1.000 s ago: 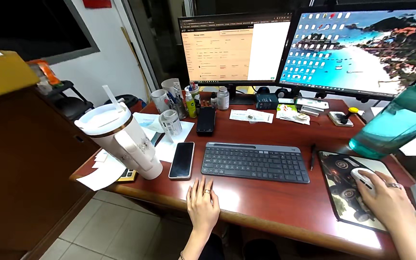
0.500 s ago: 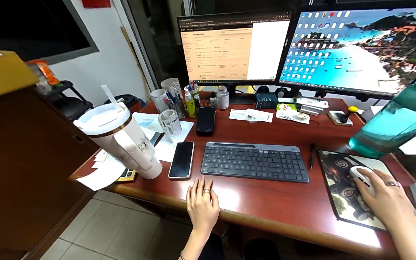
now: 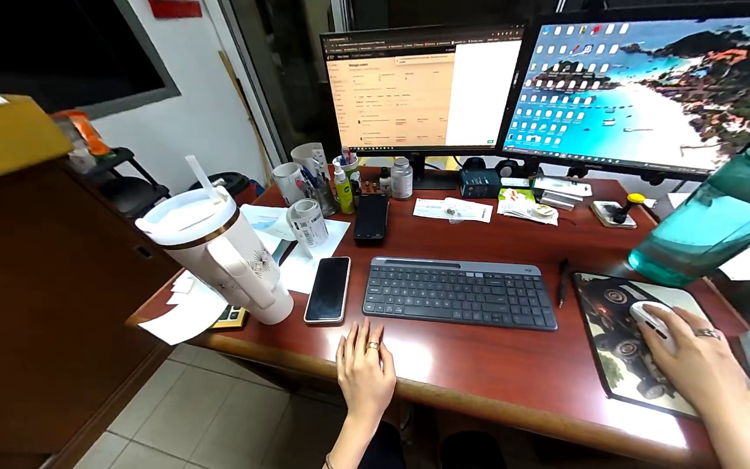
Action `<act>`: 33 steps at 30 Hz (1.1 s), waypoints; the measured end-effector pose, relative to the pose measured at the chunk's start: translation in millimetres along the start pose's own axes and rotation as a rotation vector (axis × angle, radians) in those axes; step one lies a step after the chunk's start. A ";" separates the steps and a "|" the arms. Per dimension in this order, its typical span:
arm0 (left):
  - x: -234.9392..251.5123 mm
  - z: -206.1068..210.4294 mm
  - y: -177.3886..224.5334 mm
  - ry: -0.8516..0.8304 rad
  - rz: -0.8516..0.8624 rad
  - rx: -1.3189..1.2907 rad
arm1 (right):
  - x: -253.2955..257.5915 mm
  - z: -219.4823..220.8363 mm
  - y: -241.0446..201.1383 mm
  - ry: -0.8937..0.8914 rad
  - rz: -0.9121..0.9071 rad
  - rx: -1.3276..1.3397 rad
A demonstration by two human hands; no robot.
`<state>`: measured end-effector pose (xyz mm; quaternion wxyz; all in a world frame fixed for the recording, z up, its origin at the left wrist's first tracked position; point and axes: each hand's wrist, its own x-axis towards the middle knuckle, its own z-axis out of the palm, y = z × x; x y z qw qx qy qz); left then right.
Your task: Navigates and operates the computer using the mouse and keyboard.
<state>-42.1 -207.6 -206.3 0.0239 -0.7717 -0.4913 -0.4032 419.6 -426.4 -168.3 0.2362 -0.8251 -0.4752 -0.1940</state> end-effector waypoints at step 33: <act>-1.0 0.7 -0.5 0.001 0.002 0.004 | -1.4 -1.3 -3.3 0.017 0.001 0.008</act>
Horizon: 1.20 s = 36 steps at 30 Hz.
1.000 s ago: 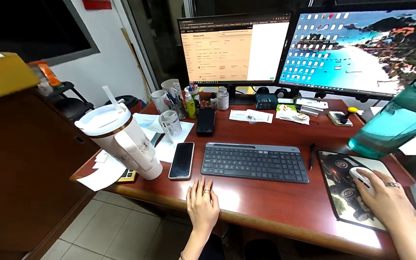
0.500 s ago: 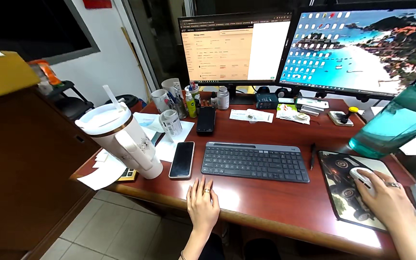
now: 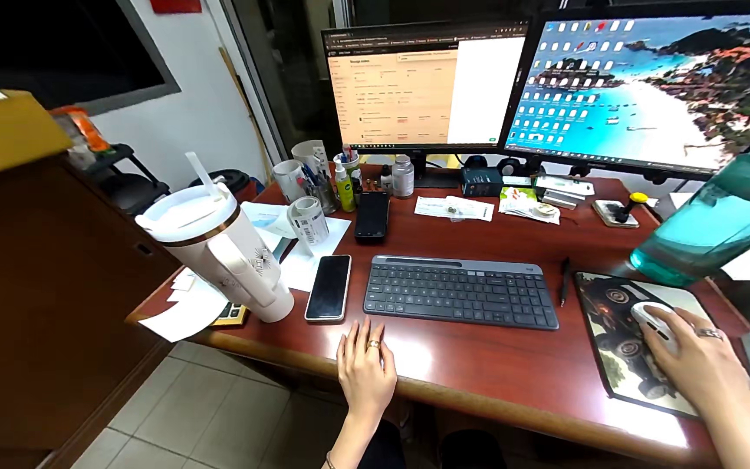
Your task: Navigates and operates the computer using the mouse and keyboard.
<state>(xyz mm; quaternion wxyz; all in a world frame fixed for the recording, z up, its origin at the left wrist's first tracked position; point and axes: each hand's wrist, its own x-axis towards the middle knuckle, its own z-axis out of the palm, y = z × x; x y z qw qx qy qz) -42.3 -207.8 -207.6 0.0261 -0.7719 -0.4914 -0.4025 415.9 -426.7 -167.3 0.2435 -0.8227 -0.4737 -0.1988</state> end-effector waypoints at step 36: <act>0.3 -0.6 0.4 0.005 0.001 0.005 | -1.3 -1.6 -2.1 0.026 0.077 -0.015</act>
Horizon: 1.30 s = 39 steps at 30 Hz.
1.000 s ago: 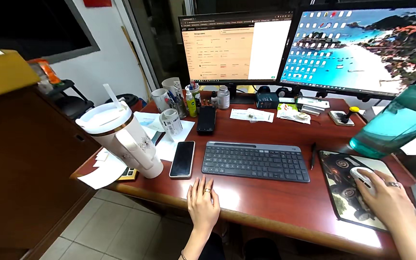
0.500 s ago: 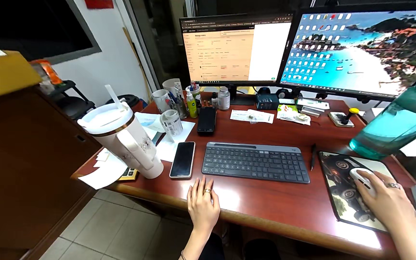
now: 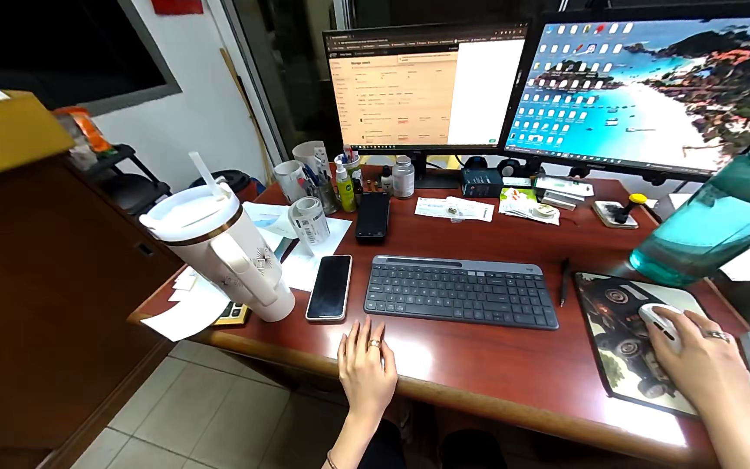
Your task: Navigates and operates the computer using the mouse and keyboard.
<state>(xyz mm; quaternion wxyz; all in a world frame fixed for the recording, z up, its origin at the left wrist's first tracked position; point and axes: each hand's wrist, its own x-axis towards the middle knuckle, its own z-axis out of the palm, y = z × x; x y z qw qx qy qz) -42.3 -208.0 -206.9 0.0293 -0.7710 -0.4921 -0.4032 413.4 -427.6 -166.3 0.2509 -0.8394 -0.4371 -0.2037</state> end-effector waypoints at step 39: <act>-0.1 1.0 -0.6 -0.003 -0.005 -0.008 | -1.1 -4.5 -3.1 0.043 0.026 -0.018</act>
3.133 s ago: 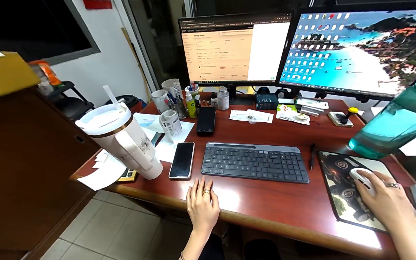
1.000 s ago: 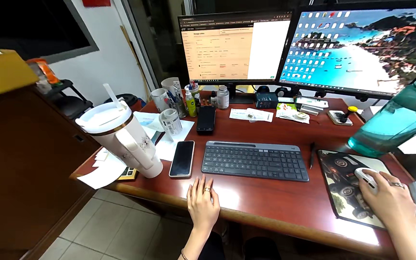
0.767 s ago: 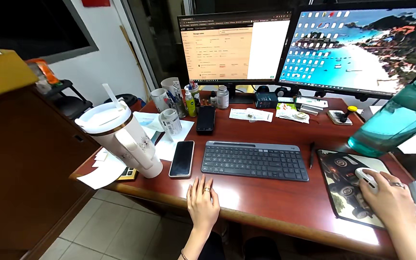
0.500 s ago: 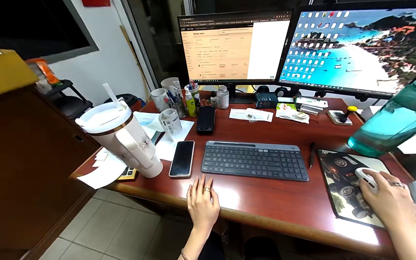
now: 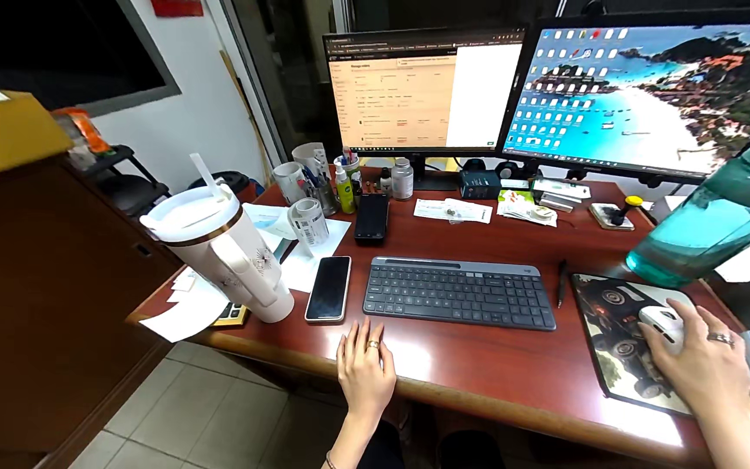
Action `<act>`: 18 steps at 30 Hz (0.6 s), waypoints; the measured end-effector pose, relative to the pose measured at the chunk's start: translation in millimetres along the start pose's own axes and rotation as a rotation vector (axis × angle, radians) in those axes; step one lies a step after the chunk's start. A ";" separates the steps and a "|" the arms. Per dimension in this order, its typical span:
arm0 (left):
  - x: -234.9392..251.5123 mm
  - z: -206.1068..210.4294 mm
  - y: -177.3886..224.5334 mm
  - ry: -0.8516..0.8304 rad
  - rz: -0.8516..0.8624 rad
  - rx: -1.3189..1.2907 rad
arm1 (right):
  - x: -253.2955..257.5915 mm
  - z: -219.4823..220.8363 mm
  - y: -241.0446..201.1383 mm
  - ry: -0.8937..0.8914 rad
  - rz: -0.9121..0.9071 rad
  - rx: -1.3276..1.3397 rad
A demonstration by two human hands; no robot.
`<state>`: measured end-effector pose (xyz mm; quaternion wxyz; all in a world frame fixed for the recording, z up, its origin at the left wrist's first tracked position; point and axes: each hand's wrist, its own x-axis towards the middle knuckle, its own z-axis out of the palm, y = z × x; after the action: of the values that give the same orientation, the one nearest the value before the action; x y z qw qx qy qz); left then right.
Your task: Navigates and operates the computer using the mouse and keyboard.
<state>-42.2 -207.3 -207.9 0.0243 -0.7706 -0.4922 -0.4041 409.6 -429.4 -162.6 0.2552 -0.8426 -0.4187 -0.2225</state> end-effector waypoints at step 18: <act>-0.5 0.2 -0.2 0.009 -0.002 0.007 | 0.2 1.1 1.5 -0.056 0.041 -0.023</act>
<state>-42.3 -207.5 -208.4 0.0288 -0.7682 -0.4941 -0.4061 411.1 -429.4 -163.7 0.2384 -0.8598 -0.4057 -0.1984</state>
